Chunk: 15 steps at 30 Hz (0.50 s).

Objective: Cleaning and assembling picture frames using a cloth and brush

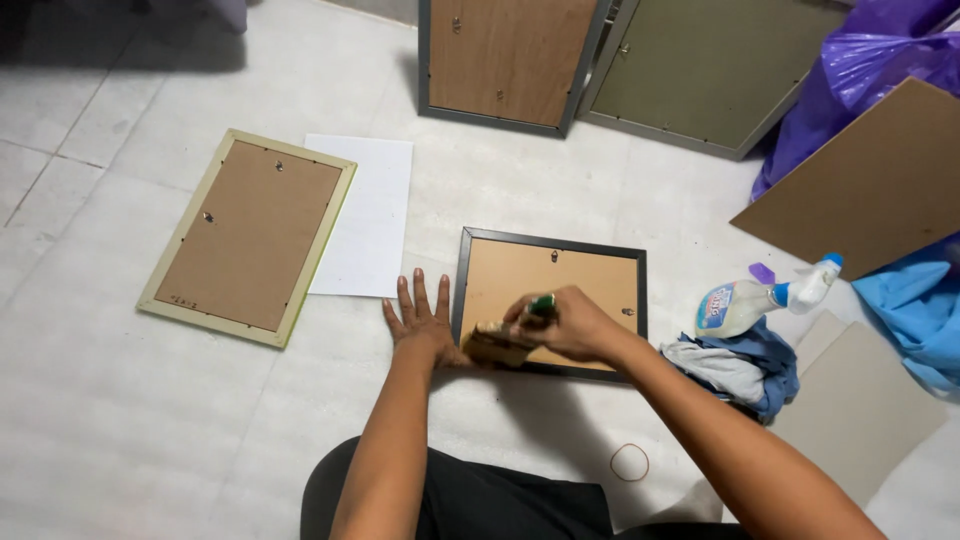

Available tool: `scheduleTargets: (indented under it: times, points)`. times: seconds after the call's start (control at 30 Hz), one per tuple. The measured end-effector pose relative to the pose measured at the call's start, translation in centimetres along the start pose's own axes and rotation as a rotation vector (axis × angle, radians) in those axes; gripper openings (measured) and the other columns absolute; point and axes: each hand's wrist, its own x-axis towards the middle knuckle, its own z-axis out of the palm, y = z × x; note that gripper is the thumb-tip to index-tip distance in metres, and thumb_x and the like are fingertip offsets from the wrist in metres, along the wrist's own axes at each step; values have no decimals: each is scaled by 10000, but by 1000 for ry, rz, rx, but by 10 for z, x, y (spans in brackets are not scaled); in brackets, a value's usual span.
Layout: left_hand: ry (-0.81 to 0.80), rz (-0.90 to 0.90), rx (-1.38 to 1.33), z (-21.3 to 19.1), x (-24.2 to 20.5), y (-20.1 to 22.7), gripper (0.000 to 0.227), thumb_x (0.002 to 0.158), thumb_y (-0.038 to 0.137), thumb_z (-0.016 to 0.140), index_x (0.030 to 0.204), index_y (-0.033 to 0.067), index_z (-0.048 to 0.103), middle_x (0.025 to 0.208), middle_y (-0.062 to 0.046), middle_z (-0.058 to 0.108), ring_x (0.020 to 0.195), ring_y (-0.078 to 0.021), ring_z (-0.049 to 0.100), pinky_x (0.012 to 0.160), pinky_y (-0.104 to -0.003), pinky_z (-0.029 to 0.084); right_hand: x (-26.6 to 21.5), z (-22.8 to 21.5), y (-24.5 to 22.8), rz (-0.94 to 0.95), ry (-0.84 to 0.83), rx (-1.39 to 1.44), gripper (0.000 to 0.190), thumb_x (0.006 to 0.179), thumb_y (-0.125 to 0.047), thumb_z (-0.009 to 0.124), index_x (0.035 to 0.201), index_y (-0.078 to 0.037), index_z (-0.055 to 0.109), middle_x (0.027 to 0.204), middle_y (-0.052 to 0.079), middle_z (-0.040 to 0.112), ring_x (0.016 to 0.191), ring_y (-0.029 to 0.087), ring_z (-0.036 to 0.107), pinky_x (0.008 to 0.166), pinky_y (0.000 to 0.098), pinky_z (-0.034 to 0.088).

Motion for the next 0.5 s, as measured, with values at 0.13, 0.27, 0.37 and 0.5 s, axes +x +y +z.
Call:
scheduleTargets:
  times: [0.13,0.27,0.37,0.5]
  points:
    - [-32,25,-46,-31,-44,9,1574,580,860,769,1620,246,-240,1663,-131,-344,1501,-385,-349,1191,-620,-154,73,-23,33,0,163,-64,235,818,-173,738,1043,-159,802,973,141,796,1025,404,723,923,496,554]
    - [-58,19,-26,-34,-43,9,1563,601,864,751,1618,231,-253,1661,-133,-350,1494,-385,-361,1174,-620,-192,92,-35,32,-43,319,-264,227,847,-282,749,1070,-246,771,1003,53,780,1008,326,729,908,446,562]
    - [-72,8,-16,-28,-25,7,1562,620,807,787,1601,236,-286,1641,-139,-382,1476,-396,-383,1168,-634,-193,63,-26,-8,20,75,-75,218,797,-277,755,997,-201,795,933,82,808,973,300,751,891,433,568]
    - [-107,5,-15,-32,-30,7,1610,582,811,813,1595,239,-299,1637,-133,-392,1475,-398,-386,1176,-638,-179,45,-14,-17,60,-176,-14,197,745,-147,773,933,-180,821,889,75,829,933,286,781,872,405,591]
